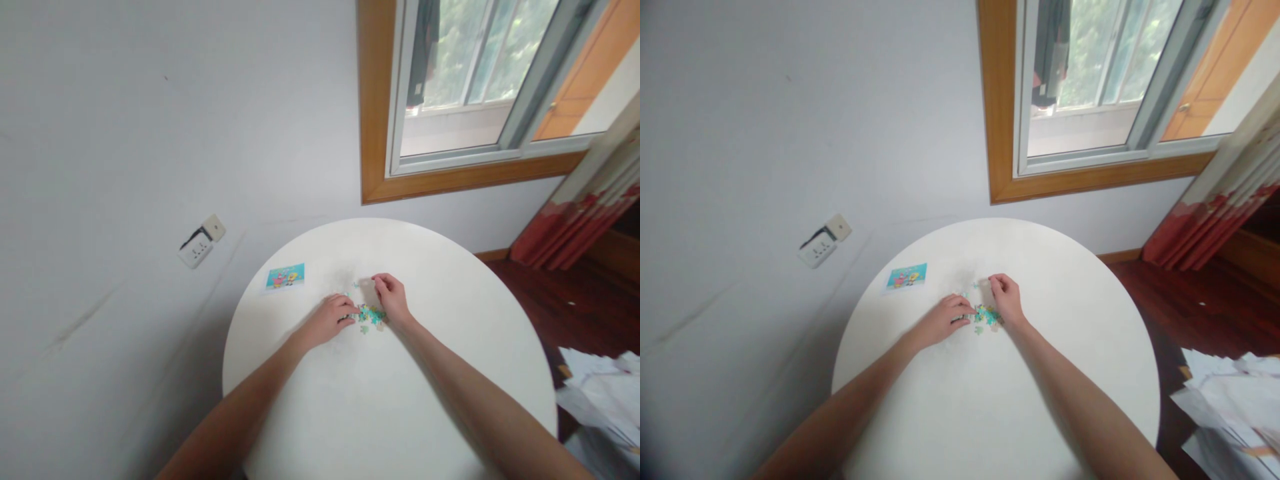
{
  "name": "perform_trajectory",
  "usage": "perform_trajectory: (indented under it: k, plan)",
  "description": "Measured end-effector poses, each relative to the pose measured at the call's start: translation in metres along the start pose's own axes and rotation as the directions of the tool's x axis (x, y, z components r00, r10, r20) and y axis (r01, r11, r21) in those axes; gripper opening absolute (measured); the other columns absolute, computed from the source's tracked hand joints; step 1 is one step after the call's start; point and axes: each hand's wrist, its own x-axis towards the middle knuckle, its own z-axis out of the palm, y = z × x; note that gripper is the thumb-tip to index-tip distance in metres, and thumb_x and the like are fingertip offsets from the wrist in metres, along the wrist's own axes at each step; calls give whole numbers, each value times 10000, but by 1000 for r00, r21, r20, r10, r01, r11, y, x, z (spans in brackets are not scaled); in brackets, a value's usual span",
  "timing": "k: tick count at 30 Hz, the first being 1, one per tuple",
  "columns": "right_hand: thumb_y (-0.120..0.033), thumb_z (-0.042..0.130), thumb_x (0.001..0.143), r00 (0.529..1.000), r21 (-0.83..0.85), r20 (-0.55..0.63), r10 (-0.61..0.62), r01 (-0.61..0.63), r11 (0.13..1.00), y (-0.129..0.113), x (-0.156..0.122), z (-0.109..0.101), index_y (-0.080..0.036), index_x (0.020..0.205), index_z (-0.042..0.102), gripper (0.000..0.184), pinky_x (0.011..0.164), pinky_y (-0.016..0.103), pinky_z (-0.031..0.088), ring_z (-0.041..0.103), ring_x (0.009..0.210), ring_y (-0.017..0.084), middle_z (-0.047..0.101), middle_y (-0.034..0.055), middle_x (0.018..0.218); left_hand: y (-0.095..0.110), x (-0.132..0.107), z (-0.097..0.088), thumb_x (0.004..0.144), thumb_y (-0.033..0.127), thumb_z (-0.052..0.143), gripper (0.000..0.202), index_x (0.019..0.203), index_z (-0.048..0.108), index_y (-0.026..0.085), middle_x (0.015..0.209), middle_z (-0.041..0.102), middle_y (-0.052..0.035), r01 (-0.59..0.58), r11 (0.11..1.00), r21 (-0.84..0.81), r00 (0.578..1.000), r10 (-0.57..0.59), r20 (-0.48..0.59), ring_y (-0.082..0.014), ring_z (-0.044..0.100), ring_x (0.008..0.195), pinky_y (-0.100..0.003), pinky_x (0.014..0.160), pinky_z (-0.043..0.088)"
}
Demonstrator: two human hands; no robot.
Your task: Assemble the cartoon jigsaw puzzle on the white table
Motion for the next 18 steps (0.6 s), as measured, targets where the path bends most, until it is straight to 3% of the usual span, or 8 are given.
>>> perform_trajectory:
  k: [3, 9, 14, 18]
  plan:
    - [-417, 599, 764, 997, 86, 70, 35, -41, 995, 0, 1, -1, -173, 886, 671, 281, 452, 225, 281, 370, 488, 100, 448, -56, 560, -7, 1, 3, 958, 196, 555, 227, 1093, 734, 231, 1050, 680, -67, 12, 1000, -26, 999, -13, -42, -202, 596, 1024, -363, 960, 470]
    - [-289, 621, 679, 994, 228, 110, 19, -44, 973, 5, 4, -5, -185, 938, 677, 284, 573, 238, 436, 518, 604, 107, 614, 0, 768, -16, -2, 0, 938, 71, 438, 380, 1146, 714, 229, 1096, 652, -76, 54, 991, -121, 987, -72, -146, -179, 610, 1028, -321, 934, 501]
    - [-308, 714, 706, 993, 344, 76, 85, -106, 933, 10, 7, -8, -215, 969, 649, 286, 709, 329, 557, 691, 778, 178, 696, 46, 894, -21, -4, -5, 923, 77, 456, 383, 1161, 713, 232, 1113, 653, -71, 89, 986, -144, 974, -116, -195, -180, 607, 1041, -322, 955, 499]
    - [-338, 754, 730, 992, 404, 69, 107, -126, 906, 8, 6, -8, -220, 989, 638, 307, 732, 364, 586, 727, 916, 242, 737, 74, 915, -22, -5, -7, 931, 94, 455, 388, 1186, 709, 239, 1096, 669, -65, 114, 983, -147, 972, -141, -187, -183, 610, 1031, -336, 967, 493]
